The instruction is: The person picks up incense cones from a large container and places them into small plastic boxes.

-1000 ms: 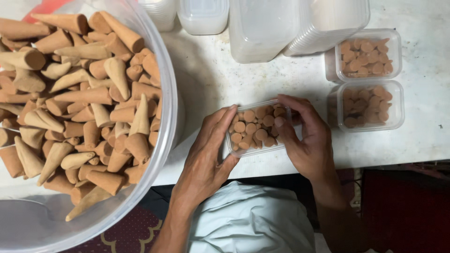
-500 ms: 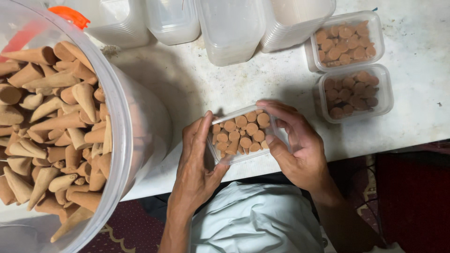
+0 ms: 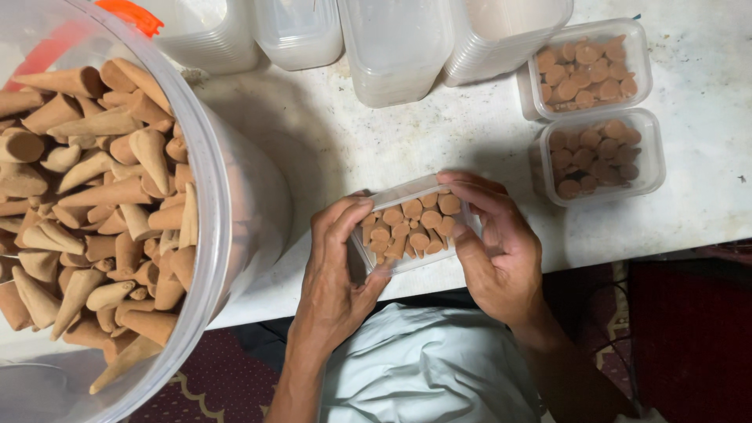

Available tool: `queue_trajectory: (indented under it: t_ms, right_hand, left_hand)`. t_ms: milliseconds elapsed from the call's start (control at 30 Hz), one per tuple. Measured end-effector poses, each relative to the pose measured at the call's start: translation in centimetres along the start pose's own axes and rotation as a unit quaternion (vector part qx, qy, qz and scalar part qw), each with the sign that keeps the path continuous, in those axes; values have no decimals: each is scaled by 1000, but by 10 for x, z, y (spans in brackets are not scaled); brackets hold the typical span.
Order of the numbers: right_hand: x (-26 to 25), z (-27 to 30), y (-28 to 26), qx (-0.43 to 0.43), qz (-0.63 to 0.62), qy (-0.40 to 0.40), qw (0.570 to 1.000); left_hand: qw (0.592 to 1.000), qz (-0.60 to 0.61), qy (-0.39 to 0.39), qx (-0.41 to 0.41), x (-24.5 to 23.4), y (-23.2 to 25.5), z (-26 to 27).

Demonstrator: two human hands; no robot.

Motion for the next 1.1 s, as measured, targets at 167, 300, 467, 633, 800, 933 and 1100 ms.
queue_trajectory:
  t_ms: [167, 300, 467, 633, 800, 933, 1100]
  right_hand:
    - [1, -1, 2, 13, -9, 5, 1000]
    - [3, -2, 6, 39, 0, 3, 999]
    - [5, -12, 2, 44, 31, -18, 998]
    - [8, -18, 3, 48, 51, -39, 997]
    - [13, -22, 3, 61, 95, -73, 991]
    - [16, -30, -21, 28, 159, -70, 984]
    - [32, -50, -109, -180, 157, -42, 970]
  left_hand:
    - [1000, 2, 3, 10, 0, 1, 0]
    - [1000, 1, 3, 5, -1, 1, -2]
    - [1000, 13, -7, -19, -3, 2, -6]
    - [999, 19, -11, -33, -3, 1, -7]
    - [998, 36, -34, -32, -3, 3, -7]
    - [998, -63, -3, -13, -21, 27, -6]
    - [995, 60, 18, 78, -73, 115, -7]
Point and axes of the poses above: each hand's wrist, its own z-axis away from the middle knuckle, its own x-axis out of the palm, y = z × x, the point moved 8 cm from there along -z, towards the middle knuckle, and after that the axes turned 11 degrees about y, right-handed, at the moved point
